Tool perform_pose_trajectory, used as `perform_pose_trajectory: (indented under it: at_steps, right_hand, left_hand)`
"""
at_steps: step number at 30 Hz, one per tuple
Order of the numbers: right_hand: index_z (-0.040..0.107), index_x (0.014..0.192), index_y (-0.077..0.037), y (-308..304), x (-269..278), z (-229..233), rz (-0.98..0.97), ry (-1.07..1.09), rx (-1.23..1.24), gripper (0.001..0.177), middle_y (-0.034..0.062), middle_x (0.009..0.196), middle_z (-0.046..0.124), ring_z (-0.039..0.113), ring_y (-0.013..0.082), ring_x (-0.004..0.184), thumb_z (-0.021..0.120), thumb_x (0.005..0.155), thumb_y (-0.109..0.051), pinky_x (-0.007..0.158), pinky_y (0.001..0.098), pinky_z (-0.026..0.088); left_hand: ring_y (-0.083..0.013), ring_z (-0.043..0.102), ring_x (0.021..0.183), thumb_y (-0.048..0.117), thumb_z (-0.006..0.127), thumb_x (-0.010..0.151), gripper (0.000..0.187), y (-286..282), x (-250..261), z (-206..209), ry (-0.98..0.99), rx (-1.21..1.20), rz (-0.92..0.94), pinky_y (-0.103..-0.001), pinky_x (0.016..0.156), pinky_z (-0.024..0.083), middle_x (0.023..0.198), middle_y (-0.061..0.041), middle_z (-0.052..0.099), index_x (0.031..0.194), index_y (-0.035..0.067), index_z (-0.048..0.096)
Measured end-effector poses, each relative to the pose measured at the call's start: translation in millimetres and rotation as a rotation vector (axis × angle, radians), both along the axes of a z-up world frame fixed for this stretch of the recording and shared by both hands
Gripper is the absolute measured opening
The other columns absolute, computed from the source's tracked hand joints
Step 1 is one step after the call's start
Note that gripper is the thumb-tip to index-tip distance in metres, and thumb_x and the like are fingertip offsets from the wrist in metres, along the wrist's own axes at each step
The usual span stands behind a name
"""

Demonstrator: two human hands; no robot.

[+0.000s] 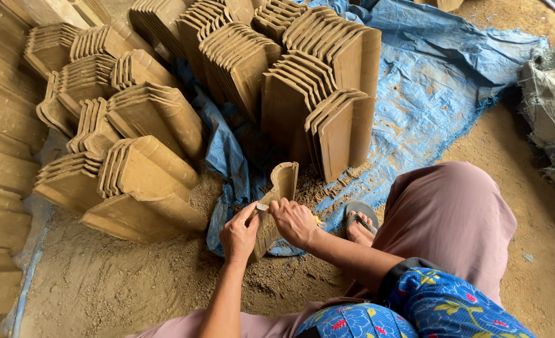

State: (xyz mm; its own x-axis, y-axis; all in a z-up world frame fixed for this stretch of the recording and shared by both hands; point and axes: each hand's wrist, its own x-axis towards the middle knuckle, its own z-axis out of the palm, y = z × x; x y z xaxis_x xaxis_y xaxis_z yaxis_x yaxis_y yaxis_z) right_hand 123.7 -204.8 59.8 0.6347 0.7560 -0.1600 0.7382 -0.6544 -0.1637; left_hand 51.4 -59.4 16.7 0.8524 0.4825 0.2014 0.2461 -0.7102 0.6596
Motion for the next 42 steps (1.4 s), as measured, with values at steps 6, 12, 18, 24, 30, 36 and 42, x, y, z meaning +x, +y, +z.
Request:
perform_pose_trajectory:
  at_steps: [6, 12, 18, 24, 30, 36, 42]
  right_hand:
    - [0.043, 0.102, -0.009, -1, 4, 17, -0.025, -0.066, -0.017, 0.012, 0.0104, 0.085, 0.05, 0.063, 0.0261, 0.08, 0.032, 0.097, -0.008, 0.063, 0.0359, 0.055]
    - [0.046, 0.097, -0.011, -7, 55, -41, -0.185, -0.137, -0.098, 0.018, 0.0085, 0.08, 0.053, 0.06, 0.0219, 0.068, 0.03, 0.093, -0.004, 0.057, 0.0326, 0.053]
    - [0.045, 0.1, -0.011, -14, 47, -18, -0.174, 0.005, 0.053, 0.016, 0.011, 0.084, 0.054, 0.063, 0.0253, 0.075, 0.031, 0.095, -0.005, 0.064, 0.0359, 0.055]
    - [0.044, 0.096, -0.012, -9, 58, -20, -0.138, -0.037, 0.01, 0.013, 0.0117, 0.083, 0.053, 0.063, 0.0267, 0.078, 0.032, 0.095, -0.006, 0.063, 0.0363, 0.054]
    - [0.042, 0.095, -0.011, -3, 74, -57, -0.161, -0.127, 0.06, 0.007, 0.0114, 0.083, 0.052, 0.065, 0.0339, 0.078, 0.041, 0.09, -0.007, 0.062, 0.0428, 0.054]
    - [0.045, 0.098, -0.007, -2, 86, -62, -0.366, 0.001, 0.1, 0.025, 0.0121, 0.082, 0.054, 0.056, 0.0239, 0.064, 0.022, 0.104, -0.016, 0.054, 0.0364, 0.05]
    - [0.043, 0.093, -0.008, 5, 92, -74, -0.407, -0.046, 0.093, 0.025, 0.0085, 0.078, 0.052, 0.055, 0.0217, 0.061, 0.021, 0.104, -0.011, 0.05, 0.0342, 0.05]
  left_hand:
    - [-0.0228, 0.068, 0.096, 0.033, 0.064, 0.085, 0.031, -3, -1, 4, 0.057, 0.0, -0.018, -0.039, 0.081, 0.055, 0.108, 0.004, 0.07, 0.115, 0.031, 0.068]
    - [-0.0246, 0.067, 0.096, 0.035, 0.063, 0.084, 0.033, -2, -2, -1, 0.08, 0.057, -0.044, -0.042, 0.08, 0.055, 0.107, 0.003, 0.07, 0.117, 0.032, 0.066]
    - [-0.026, 0.068, 0.092, 0.033, 0.063, 0.084, 0.035, -5, -5, 7, 0.103, 0.06, -0.058, -0.043, 0.077, 0.056, 0.103, 0.002, 0.07, 0.119, 0.034, 0.065]
    - [-0.0255, 0.069, 0.088, 0.034, 0.062, 0.085, 0.034, -9, -6, 6, 0.118, 0.045, -0.066, -0.041, 0.076, 0.056, 0.099, 0.002, 0.071, 0.12, 0.035, 0.065]
    - [-0.0271, 0.067, 0.086, 0.037, 0.063, 0.082, 0.036, -13, -3, 0, 0.077, 0.097, -0.07, -0.043, 0.071, 0.056, 0.095, 0.001, 0.07, 0.118, 0.036, 0.065]
    - [-0.0219, 0.066, 0.064, 0.026, 0.066, 0.082, 0.035, -27, -2, 7, 0.018, 0.123, -0.094, -0.04, 0.054, 0.052, 0.085, 0.002, 0.07, 0.117, 0.025, 0.066]
    - [-0.0249, 0.063, 0.061, 0.025, 0.068, 0.08, 0.04, -34, 1, 0, -0.012, 0.185, -0.111, -0.042, 0.05, 0.047, 0.077, 0.001, 0.065, 0.12, 0.027, 0.065]
